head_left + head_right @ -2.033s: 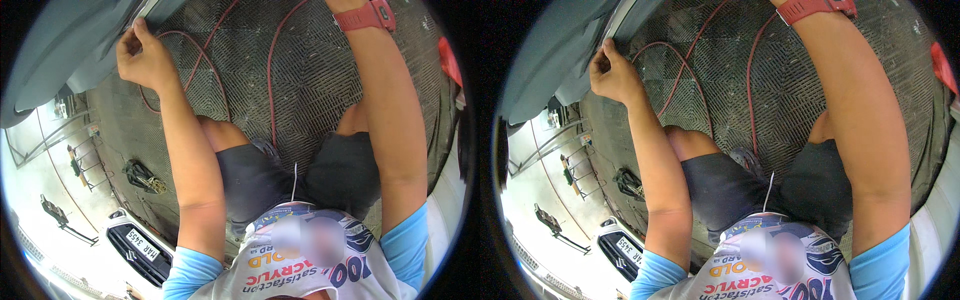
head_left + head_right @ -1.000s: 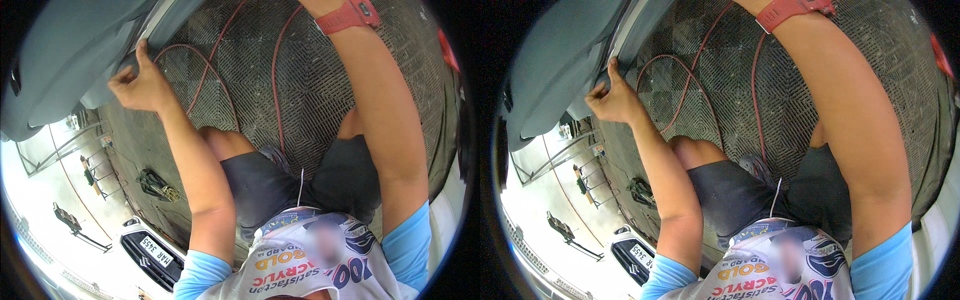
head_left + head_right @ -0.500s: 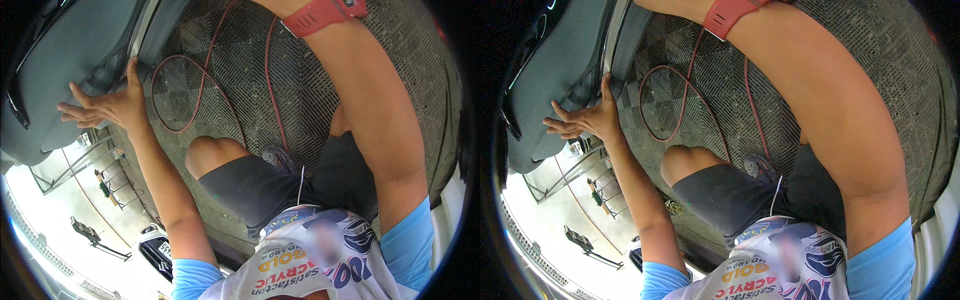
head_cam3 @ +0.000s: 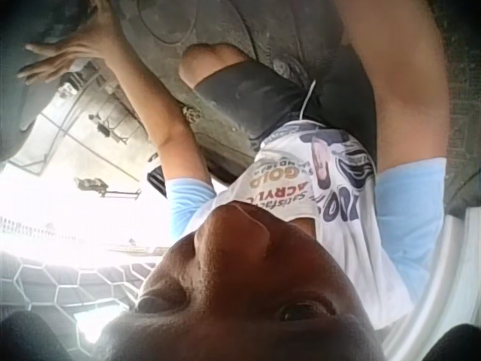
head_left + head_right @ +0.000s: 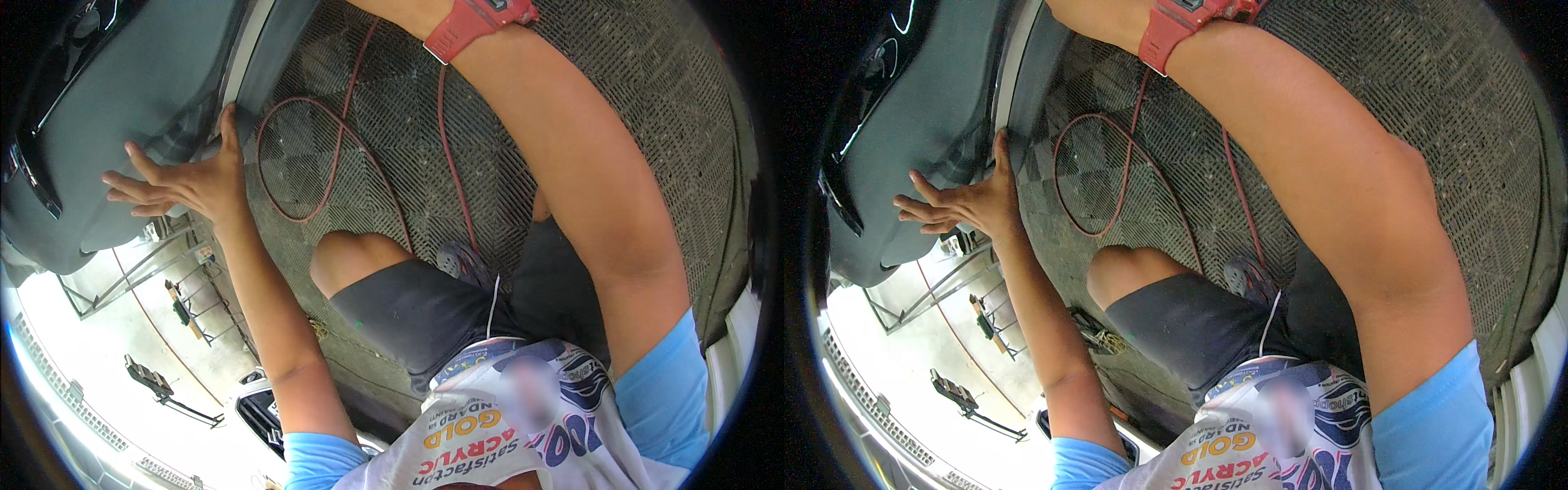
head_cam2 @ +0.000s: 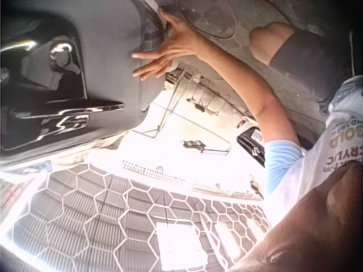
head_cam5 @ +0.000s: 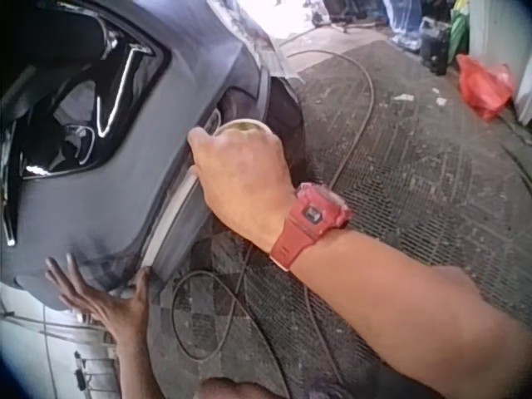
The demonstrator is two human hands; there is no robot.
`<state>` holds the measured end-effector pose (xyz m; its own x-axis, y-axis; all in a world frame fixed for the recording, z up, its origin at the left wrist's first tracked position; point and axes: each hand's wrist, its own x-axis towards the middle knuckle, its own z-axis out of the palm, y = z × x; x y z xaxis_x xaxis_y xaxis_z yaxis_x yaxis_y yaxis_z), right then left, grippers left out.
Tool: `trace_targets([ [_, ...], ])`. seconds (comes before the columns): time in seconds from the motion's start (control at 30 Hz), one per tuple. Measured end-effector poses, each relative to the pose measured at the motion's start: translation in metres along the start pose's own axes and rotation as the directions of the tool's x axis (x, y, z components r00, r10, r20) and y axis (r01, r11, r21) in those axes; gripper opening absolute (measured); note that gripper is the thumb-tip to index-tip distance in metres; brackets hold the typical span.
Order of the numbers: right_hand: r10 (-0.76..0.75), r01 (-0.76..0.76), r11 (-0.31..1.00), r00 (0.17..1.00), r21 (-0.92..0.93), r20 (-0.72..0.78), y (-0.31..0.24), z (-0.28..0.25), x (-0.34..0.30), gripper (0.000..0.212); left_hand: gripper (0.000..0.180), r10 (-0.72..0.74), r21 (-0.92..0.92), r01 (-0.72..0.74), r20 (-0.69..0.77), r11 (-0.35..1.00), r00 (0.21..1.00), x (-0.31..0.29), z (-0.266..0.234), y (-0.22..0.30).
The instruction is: The person sits on the floor and applies masking tape to the edges of a grey car bumper. They carefully align and press the tape along the contours of the bumper to protect specific areas.
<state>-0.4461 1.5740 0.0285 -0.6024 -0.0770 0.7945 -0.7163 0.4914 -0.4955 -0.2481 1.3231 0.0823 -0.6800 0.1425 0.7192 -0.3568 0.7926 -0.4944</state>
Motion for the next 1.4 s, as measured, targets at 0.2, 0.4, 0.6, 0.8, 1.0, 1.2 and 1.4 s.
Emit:
trace_targets([
  [0.2,0.014,-0.014,1.0,1.0,0.011,0.002,0.001,0.0,0.0,0.022,0.142,0.027,0.002,-0.027,0.005,1.0,1.0,0.001,0.002,-0.001],
  [0.4,0.017,-0.017,1.0,1.0,0.001,0.018,-0.001,0.001,0.002,0.022,0.138,0.049,-0.012,-0.049,-0.033,0.999,0.998,0.004,0.005,0.005],
  [0.6,0.044,-0.046,0.998,0.998,0.03,0.045,-0.002,0.0,0.002,0.022,0.131,0.136,-0.062,-0.142,-0.088,0.988,0.987,0.02,0.008,0.016],
  [0.8,0.052,-0.053,0.999,0.997,0.01,0.053,0.001,-0.001,0.004,0.022,0.118,0.118,-0.167,-0.134,-0.103,0.977,0.988,0.056,0.009,0.057],
  [1.0,0.066,-0.072,0.996,0.992,0.057,0.106,0.001,-0.001,0.004,0.018,0.103,0.18,-0.231,-0.184,-0.041,0.955,0.983,0.1,0.002,0.104],
  [1.2,-0.118,0.091,0.988,0.968,0.127,0.222,0.023,-0.018,0.002,0.019,0.111,0.225,-0.215,-0.22,-0.002,0.952,0.974,0.127,0.001,0.128],
  [1.4,-0.301,0.309,0.95,0.863,0.046,0.407,0.065,-0.062,0.04,0.024,0.11,0.217,-0.222,-0.198,0.062,0.955,0.974,0.131,-0.007,0.128],
])
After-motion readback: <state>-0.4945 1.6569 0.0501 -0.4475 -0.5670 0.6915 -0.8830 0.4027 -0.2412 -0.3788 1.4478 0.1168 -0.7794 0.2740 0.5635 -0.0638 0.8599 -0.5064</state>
